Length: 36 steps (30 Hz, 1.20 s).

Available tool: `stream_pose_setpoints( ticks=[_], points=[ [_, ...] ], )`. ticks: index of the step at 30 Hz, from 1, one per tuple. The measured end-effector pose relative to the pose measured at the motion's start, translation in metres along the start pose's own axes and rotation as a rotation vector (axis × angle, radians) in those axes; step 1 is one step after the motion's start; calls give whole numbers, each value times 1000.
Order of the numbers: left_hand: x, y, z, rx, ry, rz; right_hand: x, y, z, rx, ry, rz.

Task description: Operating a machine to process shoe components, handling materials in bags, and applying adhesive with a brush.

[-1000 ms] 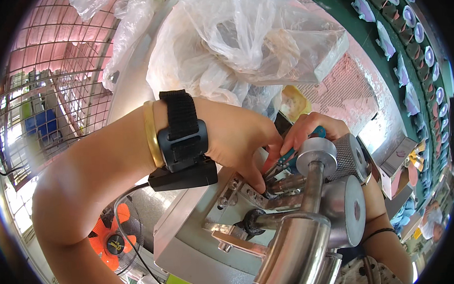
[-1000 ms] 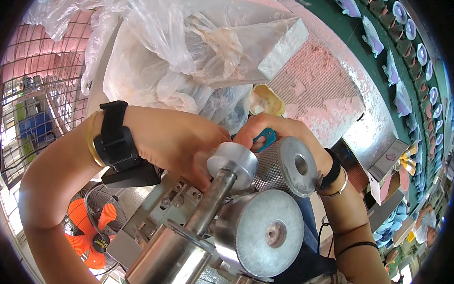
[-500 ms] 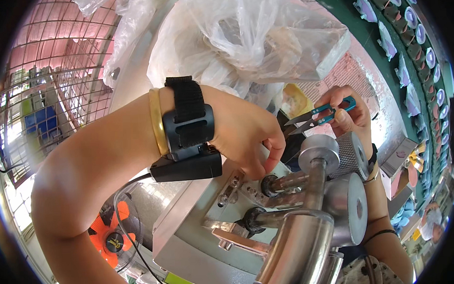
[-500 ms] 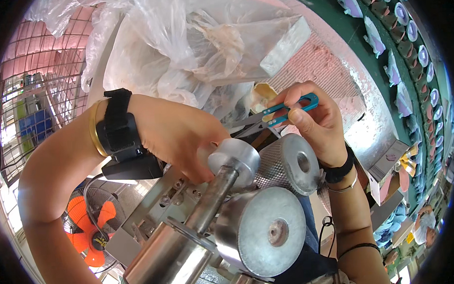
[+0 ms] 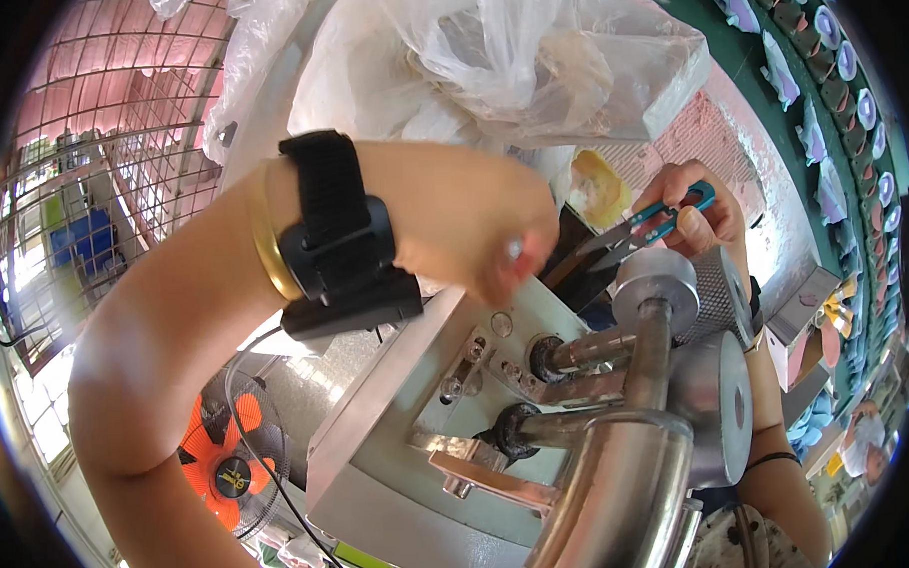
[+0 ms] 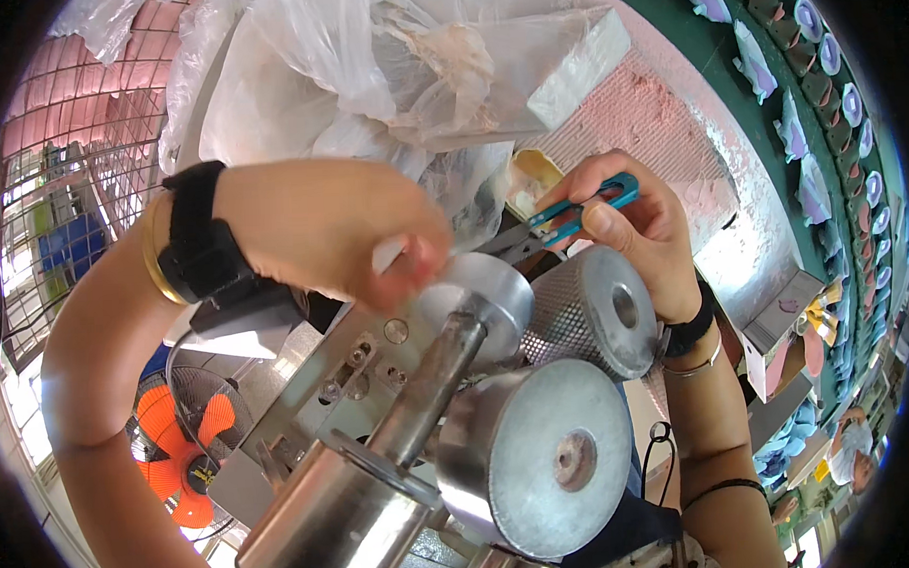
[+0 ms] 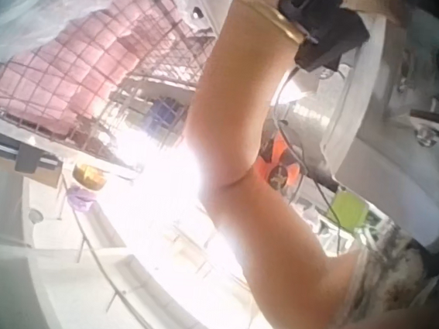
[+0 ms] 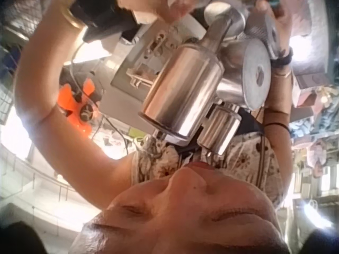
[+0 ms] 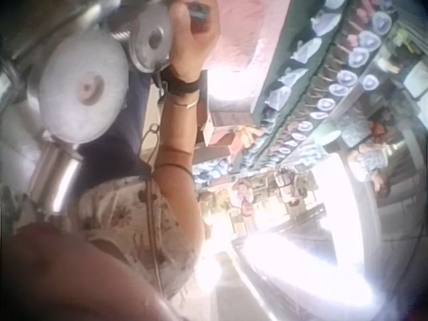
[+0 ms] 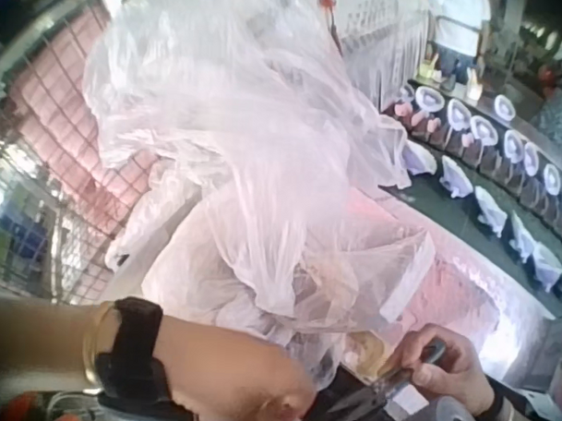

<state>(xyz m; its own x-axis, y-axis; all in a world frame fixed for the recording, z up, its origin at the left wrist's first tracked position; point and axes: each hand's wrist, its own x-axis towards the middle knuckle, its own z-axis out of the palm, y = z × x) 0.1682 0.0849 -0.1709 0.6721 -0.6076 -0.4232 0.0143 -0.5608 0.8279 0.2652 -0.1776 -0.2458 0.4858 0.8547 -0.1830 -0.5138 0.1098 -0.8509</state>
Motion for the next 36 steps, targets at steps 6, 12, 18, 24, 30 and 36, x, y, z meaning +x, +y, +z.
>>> stream_pose_setpoints(
  ticks=[6, 12, 18, 24, 30, 36],
  points=[
    [-5, -4, -13, 188, 434, -106, 6, 5, 25, 150, -153, 373],
    [-21, 3, -7, -50, 413, -290, 7, 20, 35, 194, -237, 456],
    [-25, 1, 0, -87, 429, -245, 4, 27, 35, 203, -197, 428],
    [-19, 11, 1, -250, 280, -234, -10, 60, 27, 404, -189, 443],
    [-17, 11, 2, -290, 266, -218, -25, 78, 31, 371, -198, 242],
    [-15, 16, -1, -311, 244, -263, -29, 99, 12, 399, -172, 137]
  ],
)
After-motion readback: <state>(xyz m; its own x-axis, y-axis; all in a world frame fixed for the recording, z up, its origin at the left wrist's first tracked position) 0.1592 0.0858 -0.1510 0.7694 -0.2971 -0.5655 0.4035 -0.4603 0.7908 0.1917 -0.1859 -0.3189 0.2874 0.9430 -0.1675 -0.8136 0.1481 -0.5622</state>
